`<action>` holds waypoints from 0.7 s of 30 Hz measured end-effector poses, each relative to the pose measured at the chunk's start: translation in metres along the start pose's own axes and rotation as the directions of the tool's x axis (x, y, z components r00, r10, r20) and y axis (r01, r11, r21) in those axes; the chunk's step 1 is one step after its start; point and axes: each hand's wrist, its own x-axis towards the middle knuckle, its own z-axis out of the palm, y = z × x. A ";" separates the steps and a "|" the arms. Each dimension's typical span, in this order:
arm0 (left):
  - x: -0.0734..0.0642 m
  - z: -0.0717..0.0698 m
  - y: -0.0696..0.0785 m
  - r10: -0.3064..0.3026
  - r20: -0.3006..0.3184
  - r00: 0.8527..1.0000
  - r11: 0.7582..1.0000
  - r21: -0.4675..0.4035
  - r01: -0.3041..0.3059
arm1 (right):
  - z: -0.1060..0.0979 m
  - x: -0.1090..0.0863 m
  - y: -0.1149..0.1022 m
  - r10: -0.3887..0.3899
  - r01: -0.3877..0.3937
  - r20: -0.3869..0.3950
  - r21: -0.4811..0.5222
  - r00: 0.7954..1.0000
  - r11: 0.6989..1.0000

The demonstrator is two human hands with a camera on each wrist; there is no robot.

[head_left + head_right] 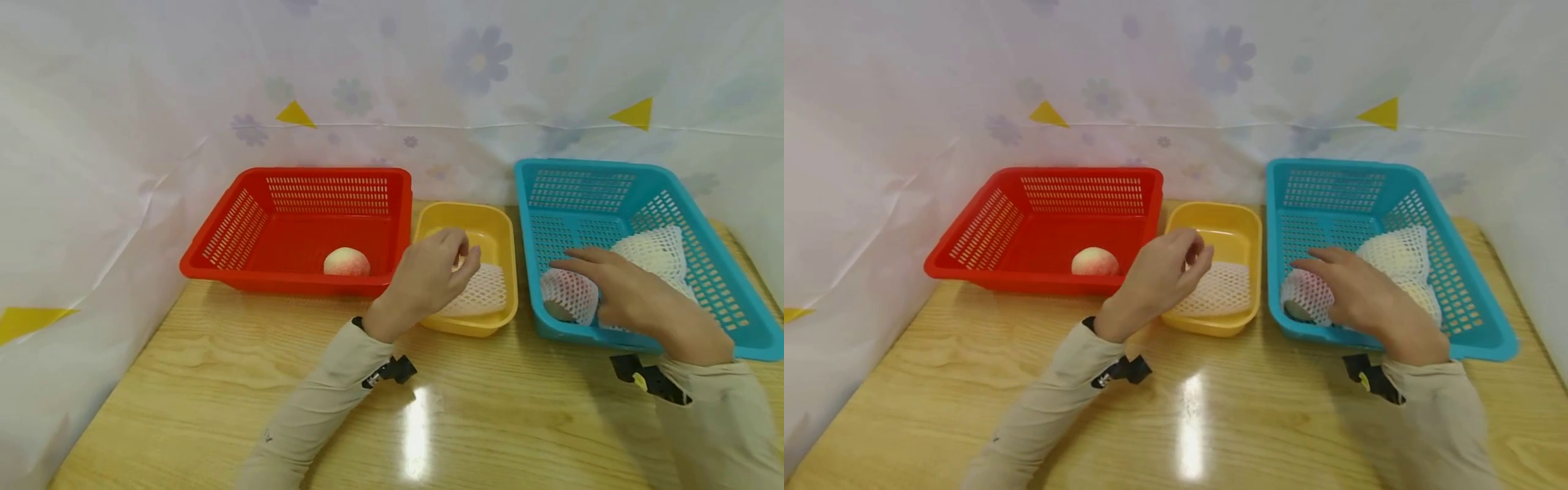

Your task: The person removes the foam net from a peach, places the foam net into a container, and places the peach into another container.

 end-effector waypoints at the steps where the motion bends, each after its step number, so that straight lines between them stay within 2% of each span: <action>1: 0.001 0.004 0.004 0.022 0.001 1.000 0.998 0.055 -0.022 | 0.003 -0.001 0.003 -0.003 0.003 0.005 -0.006 1.000 1.000; 2: 0.003 0.007 0.010 0.022 0.020 1.000 0.994 0.106 -0.024 | 0.006 -0.001 0.006 -0.008 0.008 0.006 -0.011 1.000 1.000; 4: 0.006 0.016 0.019 -0.002 0.094 0.996 0.983 0.184 -0.015 | 0.012 -0.002 0.011 -0.014 0.014 0.000 -0.020 1.000 1.000; 6: 0.010 0.025 0.028 -0.053 0.187 0.981 0.969 0.246 0.005 | 0.016 -0.001 0.015 -0.022 0.022 -0.012 -0.042 1.000 0.999; 9: 0.016 0.041 0.038 -0.152 0.315 0.937 0.950 0.308 0.050 | 0.021 -0.001 0.019 -0.039 0.037 -0.031 -0.053 0.999 0.998; 12: 0.019 0.056 0.045 -0.211 0.401 0.891 0.933 0.354 0.061 | 0.026 0.000 0.022 -0.069 0.066 -0.062 -0.058 0.996 0.996; 14: 0.021 0.065 0.048 -0.231 0.436 0.870 0.930 0.363 0.065 | 0.027 0.000 0.024 -0.066 0.064 -0.061 -0.049 0.996 0.997; 18: 0.021 0.077 0.054 -0.224 0.473 0.852 0.931 0.361 0.045 | 0.028 0.001 0.025 -0.059 0.058 -0.048 -0.016 0.997 0.998; 21: 0.021 0.083 0.057 -0.206 0.466 0.861 0.927 0.375 0.019 | 0.028 0.002 0.025 -0.054 0.053 -0.040 -0.016 0.998 0.998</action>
